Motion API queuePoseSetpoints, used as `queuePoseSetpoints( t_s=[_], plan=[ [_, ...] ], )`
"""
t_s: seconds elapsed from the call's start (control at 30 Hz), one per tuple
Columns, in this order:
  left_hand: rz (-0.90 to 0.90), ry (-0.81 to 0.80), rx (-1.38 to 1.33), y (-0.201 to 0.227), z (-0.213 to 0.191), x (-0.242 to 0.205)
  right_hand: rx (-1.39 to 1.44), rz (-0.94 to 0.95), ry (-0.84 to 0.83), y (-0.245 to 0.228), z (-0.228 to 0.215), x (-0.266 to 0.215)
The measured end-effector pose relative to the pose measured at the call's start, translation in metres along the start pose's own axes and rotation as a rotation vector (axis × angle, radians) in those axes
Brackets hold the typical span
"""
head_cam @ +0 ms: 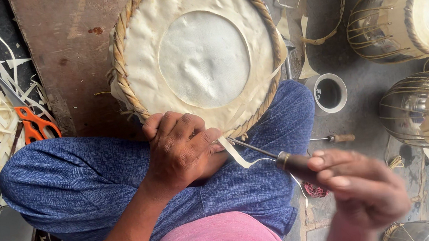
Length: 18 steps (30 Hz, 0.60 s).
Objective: The person weaves strips of material into the rim of a drum using an awl and pliers, pulling the strips through holes to secure the drumhead.
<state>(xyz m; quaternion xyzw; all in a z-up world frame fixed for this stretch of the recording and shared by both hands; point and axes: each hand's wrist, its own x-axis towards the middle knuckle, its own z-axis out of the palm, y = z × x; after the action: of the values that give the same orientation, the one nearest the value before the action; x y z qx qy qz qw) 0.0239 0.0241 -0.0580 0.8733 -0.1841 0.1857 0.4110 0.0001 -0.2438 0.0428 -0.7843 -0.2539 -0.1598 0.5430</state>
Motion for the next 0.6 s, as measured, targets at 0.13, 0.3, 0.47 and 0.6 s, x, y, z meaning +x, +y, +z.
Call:
queuePoseSetpoints(
  t_s=[0.13,0.3,0.47,0.6],
  plan=[
    [0.03,0.034,0.046,0.002,0.008,-0.003,-0.44,0.289,-0.311,-0.055,-0.013,0.006],
    [0.012,0.098,0.081,0.017,0.021,-0.005,-0.724,0.431,-0.513,-0.074,-0.004,0.009],
    [-0.022,0.083,0.124,0.024,0.03,-0.007,-0.756,0.701,-0.543,-0.081,0.012,-0.001],
    [-0.048,0.068,0.161,0.026,0.034,-0.007,-0.734,0.677,-0.489,-0.081,0.019,-0.004]
  ],
)
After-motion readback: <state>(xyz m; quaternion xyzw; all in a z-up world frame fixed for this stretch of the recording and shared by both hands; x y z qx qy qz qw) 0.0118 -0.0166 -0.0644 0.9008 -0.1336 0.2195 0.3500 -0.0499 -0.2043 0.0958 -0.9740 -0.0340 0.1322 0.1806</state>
